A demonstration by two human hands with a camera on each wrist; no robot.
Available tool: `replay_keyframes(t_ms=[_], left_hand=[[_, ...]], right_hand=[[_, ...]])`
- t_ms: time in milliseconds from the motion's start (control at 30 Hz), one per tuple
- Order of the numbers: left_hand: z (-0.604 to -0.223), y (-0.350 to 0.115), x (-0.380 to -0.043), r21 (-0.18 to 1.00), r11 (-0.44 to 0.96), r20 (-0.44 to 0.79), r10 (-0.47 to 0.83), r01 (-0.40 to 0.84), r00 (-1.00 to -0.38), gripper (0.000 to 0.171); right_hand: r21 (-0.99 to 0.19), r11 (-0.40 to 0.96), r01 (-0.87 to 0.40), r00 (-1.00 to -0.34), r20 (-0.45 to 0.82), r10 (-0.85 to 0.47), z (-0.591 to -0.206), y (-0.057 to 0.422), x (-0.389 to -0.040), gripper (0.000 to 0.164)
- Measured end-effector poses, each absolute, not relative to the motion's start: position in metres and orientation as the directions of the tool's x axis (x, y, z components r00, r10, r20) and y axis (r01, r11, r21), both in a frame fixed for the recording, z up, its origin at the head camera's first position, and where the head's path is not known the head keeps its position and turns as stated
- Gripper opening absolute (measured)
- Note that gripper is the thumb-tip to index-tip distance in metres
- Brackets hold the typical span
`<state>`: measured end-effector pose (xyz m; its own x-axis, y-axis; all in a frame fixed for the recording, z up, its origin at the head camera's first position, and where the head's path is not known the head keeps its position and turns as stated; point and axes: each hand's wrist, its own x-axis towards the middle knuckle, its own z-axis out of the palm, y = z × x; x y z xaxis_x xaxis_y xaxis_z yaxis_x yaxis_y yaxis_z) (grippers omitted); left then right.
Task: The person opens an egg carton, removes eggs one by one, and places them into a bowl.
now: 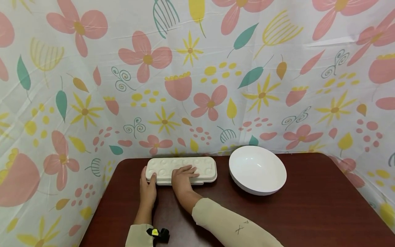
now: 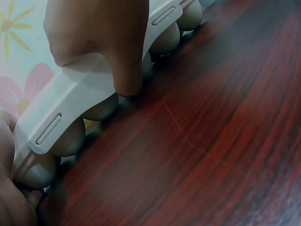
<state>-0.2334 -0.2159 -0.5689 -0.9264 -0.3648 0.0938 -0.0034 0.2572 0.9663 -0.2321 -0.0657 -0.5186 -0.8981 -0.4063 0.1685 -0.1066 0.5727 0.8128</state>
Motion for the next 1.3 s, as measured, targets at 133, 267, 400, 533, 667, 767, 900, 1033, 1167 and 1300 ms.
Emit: replay_keyframes(t_ms=[133, 267, 400, 533, 667, 767, 900, 1033, 1167, 1300], left_hand=[[-0.569, -0.215, -0.232, 0.965, 0.260, 0.093, -0.367, -0.006, -0.926, 0.065], [-0.569, -0.216, -0.233, 0.967, 0.256, 0.098, -0.366, 0.001, -0.925, 0.065], [-0.568, -0.215, -0.234, 0.965, 0.261, 0.111, -0.365, 0.013, -0.924, 0.065], [-0.568, -0.215, -0.233, 0.966, 0.259, 0.108, -0.363, 0.012, -0.926, 0.066], [-0.568, -0.215, -0.233, 0.968, 0.252, 0.088, -0.351, -0.003, -0.932, 0.067], [-0.569, -0.216, -0.233, 0.968, 0.251, 0.083, -0.346, -0.007, -0.934, 0.068], [-0.568, -0.216, -0.233, 0.967, 0.255, 0.082, -0.349, -0.011, -0.933, 0.067], [-0.568, -0.215, -0.233, 0.966, 0.257, 0.091, -0.352, -0.003, -0.932, 0.066], [-0.567, -0.215, -0.232, 0.968, 0.252, 0.092, -0.345, 0.003, -0.934, 0.066], [-0.566, -0.217, -0.233, 0.969, 0.247, 0.102, -0.355, 0.012, -0.929, 0.066]], right_hand=[[0.808, 0.581, -0.095, -0.897, 0.184, -0.403, -0.521, -0.067, -0.231, 0.039], [0.798, 0.598, -0.070, -0.898, 0.211, -0.387, -0.523, -0.069, -0.232, 0.040], [0.798, 0.599, -0.067, -0.916, 0.189, -0.354, -0.524, -0.071, -0.231, 0.043], [0.807, 0.586, -0.080, -0.933, 0.147, -0.330, -0.525, -0.072, -0.228, 0.047], [0.814, 0.575, -0.076, -0.943, 0.130, -0.308, -0.525, -0.073, -0.225, 0.058], [0.802, 0.593, -0.076, -0.950, 0.123, -0.289, -0.524, -0.073, -0.223, 0.065], [0.778, 0.624, -0.070, -0.955, 0.129, -0.267, -0.523, -0.075, -0.223, 0.067], [0.775, 0.628, -0.067, -0.960, 0.120, -0.251, -0.523, -0.076, -0.222, 0.069], [0.758, 0.649, -0.066, -0.968, 0.109, -0.226, -0.522, -0.077, -0.220, 0.068], [0.737, 0.670, -0.095, -0.969, 0.086, -0.231, -0.519, -0.078, -0.218, 0.073]])
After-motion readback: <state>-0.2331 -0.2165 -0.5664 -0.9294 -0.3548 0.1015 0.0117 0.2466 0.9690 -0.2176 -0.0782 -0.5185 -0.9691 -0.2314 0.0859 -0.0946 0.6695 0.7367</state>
